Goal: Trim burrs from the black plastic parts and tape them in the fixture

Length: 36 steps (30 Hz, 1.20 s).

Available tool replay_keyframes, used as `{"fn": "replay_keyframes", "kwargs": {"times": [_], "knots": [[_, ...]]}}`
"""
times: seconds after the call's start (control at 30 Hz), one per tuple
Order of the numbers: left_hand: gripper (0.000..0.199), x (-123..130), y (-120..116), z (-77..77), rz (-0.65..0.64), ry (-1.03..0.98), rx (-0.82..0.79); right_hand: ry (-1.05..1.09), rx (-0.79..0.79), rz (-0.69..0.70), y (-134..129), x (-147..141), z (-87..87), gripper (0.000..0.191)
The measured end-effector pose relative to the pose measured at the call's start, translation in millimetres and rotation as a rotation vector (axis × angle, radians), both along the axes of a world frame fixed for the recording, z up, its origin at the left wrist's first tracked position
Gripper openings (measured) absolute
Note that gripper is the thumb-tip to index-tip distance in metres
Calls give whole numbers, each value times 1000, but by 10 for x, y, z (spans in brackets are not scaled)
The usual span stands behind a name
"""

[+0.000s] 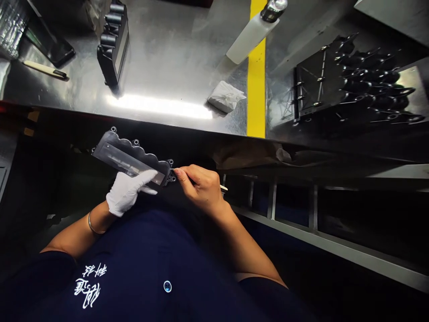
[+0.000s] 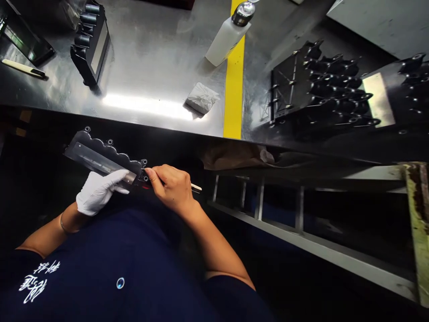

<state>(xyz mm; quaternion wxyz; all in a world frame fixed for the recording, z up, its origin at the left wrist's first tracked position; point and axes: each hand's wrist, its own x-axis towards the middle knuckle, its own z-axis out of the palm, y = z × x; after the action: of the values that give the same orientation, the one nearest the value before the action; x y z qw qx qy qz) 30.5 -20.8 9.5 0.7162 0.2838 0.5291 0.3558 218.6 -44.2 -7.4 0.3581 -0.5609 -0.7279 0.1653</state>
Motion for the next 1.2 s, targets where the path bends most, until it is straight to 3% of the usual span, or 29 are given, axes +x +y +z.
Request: {"fn": "replay_keyframes", "kwargs": {"times": [0.1,0.17,0.27,0.33,0.4,0.47,0.6,0.73,0.97,1.2], "knots": [[49,-1,-5,-6,8,11,-18,-3,-52,26,14,37,21,28],[41,-11,-2,-8,-18,40,-41,-17,-102,102,40,98,61,30],[31,-35,21,10,-122,70,-104,-72,-244,376,86,232,171,34],[34,-56,52,34,-149,20,-150,-120,-379,605,97,319,252,36],[39,-79,85,55,-147,-49,-181,-138,-467,748,87,378,310,35],[40,-99,105,62,-182,-81,-200,-112,-434,733,71,403,326,33],[36,-103,105,40,-236,-69,-216,-131,-211,542,75,368,276,31],[42,-78,111,61,-232,-19,-225,-212,-127,526,108,312,228,32],[35,-21,127,177,-241,44,-230,-247,-130,534,131,317,238,37],[27,-122,162,61,-204,-89,-249,-233,-217,665,92,342,142,38]]}}
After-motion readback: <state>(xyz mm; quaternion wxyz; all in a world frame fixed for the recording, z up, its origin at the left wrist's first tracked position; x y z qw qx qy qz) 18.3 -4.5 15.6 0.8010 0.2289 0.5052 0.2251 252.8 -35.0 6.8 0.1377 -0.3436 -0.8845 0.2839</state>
